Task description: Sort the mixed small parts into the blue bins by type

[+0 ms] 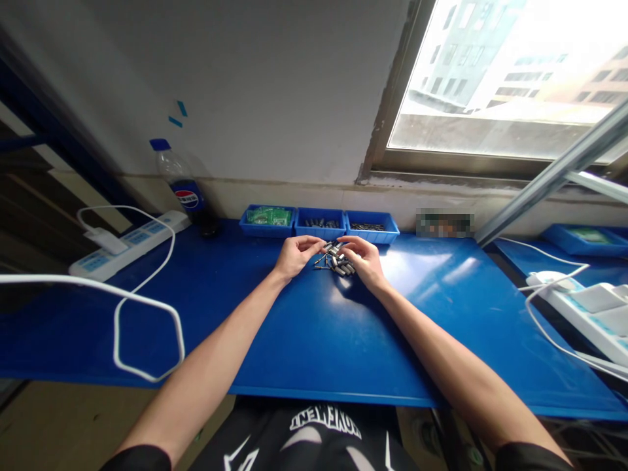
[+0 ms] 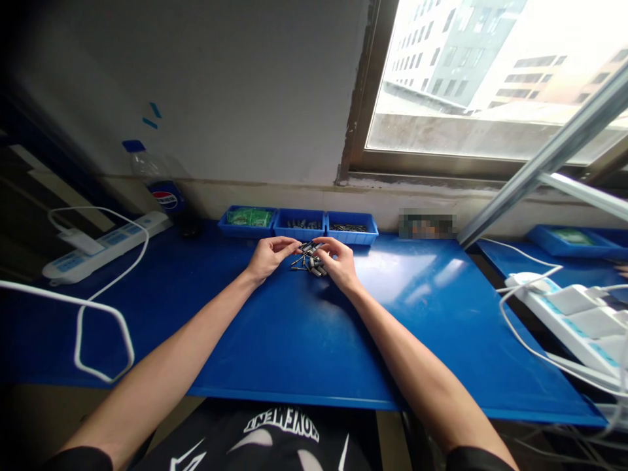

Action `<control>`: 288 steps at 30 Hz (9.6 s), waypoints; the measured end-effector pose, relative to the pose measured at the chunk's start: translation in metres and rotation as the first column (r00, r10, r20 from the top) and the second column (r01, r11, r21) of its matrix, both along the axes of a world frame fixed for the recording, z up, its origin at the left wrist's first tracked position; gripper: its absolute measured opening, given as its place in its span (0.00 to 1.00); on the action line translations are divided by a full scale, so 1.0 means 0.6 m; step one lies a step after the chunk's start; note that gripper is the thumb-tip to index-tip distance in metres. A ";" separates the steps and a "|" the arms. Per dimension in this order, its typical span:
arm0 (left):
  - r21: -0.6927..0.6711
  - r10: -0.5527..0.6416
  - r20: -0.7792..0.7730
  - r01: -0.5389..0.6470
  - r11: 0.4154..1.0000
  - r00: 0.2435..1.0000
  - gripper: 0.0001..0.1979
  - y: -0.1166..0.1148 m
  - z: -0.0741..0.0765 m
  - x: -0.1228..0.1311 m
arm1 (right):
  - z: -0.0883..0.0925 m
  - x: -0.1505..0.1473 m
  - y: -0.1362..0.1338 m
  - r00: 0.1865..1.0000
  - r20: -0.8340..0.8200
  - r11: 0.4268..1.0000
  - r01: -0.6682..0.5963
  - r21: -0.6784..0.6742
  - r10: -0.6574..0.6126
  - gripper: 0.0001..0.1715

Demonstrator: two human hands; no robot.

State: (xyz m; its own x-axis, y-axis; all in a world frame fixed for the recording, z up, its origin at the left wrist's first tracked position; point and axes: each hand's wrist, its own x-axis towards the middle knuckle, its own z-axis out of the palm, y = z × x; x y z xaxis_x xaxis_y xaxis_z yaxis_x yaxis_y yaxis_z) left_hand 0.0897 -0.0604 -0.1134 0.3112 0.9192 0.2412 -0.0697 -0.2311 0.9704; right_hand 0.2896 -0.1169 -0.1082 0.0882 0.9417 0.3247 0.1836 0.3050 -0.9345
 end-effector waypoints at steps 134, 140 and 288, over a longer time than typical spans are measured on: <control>0.416 -0.002 -0.690 0.399 0.817 0.724 0.05 -0.011 0.013 -0.016 | -0.003 0.032 0.013 0.991 -0.130 0.999 0.036 0.007 -0.034 0.28; 0.381 -0.030 -0.612 0.328 0.864 0.790 0.07 -0.017 0.023 -0.014 | -0.003 0.031 0.013 0.989 -0.143 1.000 0.022 -0.005 -0.023 0.27; 0.532 0.415 -0.743 0.086 0.843 0.526 0.11 -0.009 0.014 -0.022 | -0.002 0.033 0.015 0.976 -0.186 0.993 0.104 -0.062 -0.114 0.25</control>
